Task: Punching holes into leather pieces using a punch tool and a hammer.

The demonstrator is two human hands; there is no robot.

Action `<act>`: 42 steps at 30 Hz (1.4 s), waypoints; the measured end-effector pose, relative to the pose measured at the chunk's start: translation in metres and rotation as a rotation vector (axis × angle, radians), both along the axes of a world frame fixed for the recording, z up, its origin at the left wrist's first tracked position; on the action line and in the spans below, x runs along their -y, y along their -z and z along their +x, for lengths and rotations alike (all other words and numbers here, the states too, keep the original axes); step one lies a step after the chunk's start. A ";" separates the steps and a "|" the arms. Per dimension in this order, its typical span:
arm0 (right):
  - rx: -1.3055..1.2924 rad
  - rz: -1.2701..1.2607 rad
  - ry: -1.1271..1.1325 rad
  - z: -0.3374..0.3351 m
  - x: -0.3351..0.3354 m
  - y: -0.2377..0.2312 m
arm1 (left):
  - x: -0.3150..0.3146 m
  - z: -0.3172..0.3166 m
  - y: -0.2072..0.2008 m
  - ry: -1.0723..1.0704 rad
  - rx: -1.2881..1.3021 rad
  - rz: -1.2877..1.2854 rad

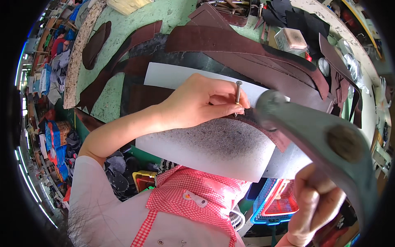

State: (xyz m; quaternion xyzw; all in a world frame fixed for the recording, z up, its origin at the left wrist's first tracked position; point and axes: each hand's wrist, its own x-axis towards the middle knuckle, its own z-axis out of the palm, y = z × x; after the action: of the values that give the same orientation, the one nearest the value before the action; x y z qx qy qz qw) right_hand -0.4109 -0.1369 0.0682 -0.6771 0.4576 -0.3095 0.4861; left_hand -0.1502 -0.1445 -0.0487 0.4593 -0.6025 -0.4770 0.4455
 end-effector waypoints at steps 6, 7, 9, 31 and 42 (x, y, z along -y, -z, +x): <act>-0.621 -0.423 -0.226 -0.028 0.007 -0.014 | -0.005 -0.007 -0.021 0.076 0.563 -0.381; -0.398 -0.181 -0.059 0.008 0.000 0.006 | -0.013 -0.001 -0.014 0.071 0.626 -0.336; -0.269 -0.125 -0.136 -0.006 0.005 0.024 | -0.010 0.004 -0.008 0.032 0.392 -0.177; -0.251 -0.128 -0.100 0.006 0.004 0.022 | -0.018 0.012 -0.014 0.007 0.442 -0.174; -0.257 -0.048 -0.184 0.019 -0.001 0.016 | -0.027 0.012 -0.013 -0.056 0.601 -0.387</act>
State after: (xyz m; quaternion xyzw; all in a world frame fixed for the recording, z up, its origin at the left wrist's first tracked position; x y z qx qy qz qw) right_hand -0.3922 -0.1363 0.0519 -0.7616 0.4445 -0.1856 0.4334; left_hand -0.1382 -0.1177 -0.0362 0.5025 -0.7731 -0.1853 0.3399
